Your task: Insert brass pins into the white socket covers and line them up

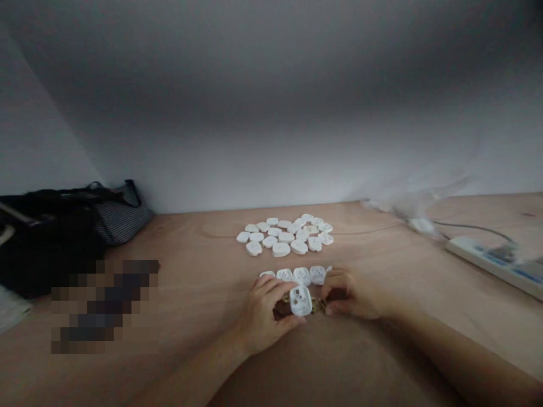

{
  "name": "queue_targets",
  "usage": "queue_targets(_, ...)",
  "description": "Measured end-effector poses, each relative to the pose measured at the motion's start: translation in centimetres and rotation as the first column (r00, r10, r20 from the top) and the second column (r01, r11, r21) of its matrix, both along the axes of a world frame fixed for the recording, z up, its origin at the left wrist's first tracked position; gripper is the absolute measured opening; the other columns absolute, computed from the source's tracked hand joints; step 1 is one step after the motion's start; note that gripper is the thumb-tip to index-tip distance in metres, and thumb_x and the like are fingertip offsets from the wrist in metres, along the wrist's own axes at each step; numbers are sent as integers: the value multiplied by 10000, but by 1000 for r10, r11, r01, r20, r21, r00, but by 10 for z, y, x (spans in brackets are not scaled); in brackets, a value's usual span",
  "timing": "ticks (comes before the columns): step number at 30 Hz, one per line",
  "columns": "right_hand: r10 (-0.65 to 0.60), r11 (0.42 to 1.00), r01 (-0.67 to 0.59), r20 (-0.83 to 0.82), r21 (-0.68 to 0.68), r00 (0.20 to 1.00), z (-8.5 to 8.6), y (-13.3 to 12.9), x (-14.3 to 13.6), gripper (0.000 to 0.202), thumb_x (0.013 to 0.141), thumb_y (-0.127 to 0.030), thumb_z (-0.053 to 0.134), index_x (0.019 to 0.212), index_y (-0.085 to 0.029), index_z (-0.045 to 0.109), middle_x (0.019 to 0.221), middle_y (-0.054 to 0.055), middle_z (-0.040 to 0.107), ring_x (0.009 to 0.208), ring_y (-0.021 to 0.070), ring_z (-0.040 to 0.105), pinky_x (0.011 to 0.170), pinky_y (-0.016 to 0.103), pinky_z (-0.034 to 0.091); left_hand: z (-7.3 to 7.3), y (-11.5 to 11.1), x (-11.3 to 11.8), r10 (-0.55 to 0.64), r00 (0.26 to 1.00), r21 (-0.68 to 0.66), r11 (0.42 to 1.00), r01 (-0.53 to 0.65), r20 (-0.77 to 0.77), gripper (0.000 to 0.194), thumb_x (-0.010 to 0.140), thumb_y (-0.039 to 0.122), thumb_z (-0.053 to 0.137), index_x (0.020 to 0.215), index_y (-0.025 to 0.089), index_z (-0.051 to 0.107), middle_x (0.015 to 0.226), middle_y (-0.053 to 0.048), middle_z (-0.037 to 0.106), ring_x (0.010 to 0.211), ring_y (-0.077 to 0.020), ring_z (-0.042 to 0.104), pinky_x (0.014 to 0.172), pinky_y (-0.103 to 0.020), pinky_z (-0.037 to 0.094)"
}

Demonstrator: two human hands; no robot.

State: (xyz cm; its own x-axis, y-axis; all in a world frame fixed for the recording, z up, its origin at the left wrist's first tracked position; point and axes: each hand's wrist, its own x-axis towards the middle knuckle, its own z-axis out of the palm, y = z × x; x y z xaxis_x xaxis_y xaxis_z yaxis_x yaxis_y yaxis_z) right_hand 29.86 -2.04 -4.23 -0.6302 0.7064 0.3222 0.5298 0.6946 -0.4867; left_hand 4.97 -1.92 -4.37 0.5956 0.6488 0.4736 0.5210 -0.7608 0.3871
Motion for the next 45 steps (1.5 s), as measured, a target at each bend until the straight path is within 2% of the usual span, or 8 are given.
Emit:
queue_targets(7, -90, 992, 79, -113, -94, 989, -1, -8, -6, 53, 738, -225, 677, 761, -200, 636, 763, 0, 663, 734, 167, 607, 681, 291, 460, 0, 1, 0, -7, 1000, -9, 1000, 7, -3, 503, 675, 461, 730, 1083, 192, 612, 990, -83, 656, 946, -262, 532, 854, -395, 418)
queue_targets(14, -141, 963, 76, -243, -257, 960, -10, -6, -9, 73, 712, -150, 648, 781, -173, 645, 776, 20, 656, 696, 149, 606, 617, 246, 478, 0, 0, 0, -8, 1000, -13, 1000, 7, -14, 495, 676, 464, 729, 1077, 201, 611, 1001, -72, 658, 954, -261, 532, 864, -402, 407)
queue_targets(20, -164, 937, 19, -391, -348, 906, -11, -7, -15, 50, 729, -218, 654, 753, -174, 661, 756, 27, 668, 688, 151, 613, 624, 257, 492, 1, 0, 0, -4, 1000, -8, 1000, 4, -25, 512, 652, 455, 752, 1070, 195, 612, 983, -69, 664, 937, -266, 539, 858, -406, 404)
queue_targets(25, -318, 921, 128, -519, -369, 793, -8, -12, -24, 166, 713, -346, 689, 734, -182, 673, 679, 17, 659, 625, 149, 596, 582, 260, 480, 2, 1, 1, -2, 1000, -18, 1000, 2, -27, 500, 642, 436, 765, 1059, 203, 621, 994, -63, 671, 929, -269, 542, 849, -414, 399)
queue_targets(28, -314, 938, 151, -577, -313, 754, -9, -15, -30, 169, 707, -363, 700, 732, -196, 678, 699, 20, 664, 665, 163, 609, 630, 283, 493, 1, 1, 1, 0, 1000, -17, 1000, -1, -29, 512, 656, 466, 745, 1078, 205, 617, 1003, -69, 668, 948, -270, 538, 859, -413, 394)
queue_targets(31, -277, 961, 213, -537, -178, 797, -11, -19, -35, 129, 722, -334, 695, 748, -208, 695, 701, 25, 657, 679, 168, 604, 664, 303, 486, 1, 1, 1, 10, 1000, -10, 1000, -10, -27, 522, 646, 491, 742, 1064, 199, 626, 980, -72, 672, 928, -268, 543, 848, -412, 401)
queue_targets(36, -248, 959, 282, -415, 23, 876, -14, -21, -39, 99, 770, -301, 654, 737, -226, 711, 707, 31, 665, 684, 175, 592, 649, 309, 471, 0, -1, 1, 23, 1000, 9, 1000, -23, -13, 516, 642, 491, 744, 1047, 193, 629, 961, -69, 674, 925, -264, 544, 846, -403, 409)
queue_targets(45, -153, 921, 240, -280, 308, 948, -12, -21, -43, 110, 810, -197, 605, 767, -252, 690, 741, -7, 714, 727, 169, 619, 722, 338, 416, 2, -4, 0, 43, 999, 66, 997, -41, -31, 492, 656, 529, 713, 1014, 200, 641, 924, -56, 683, 893, -258, 555, 819, -407, 393)
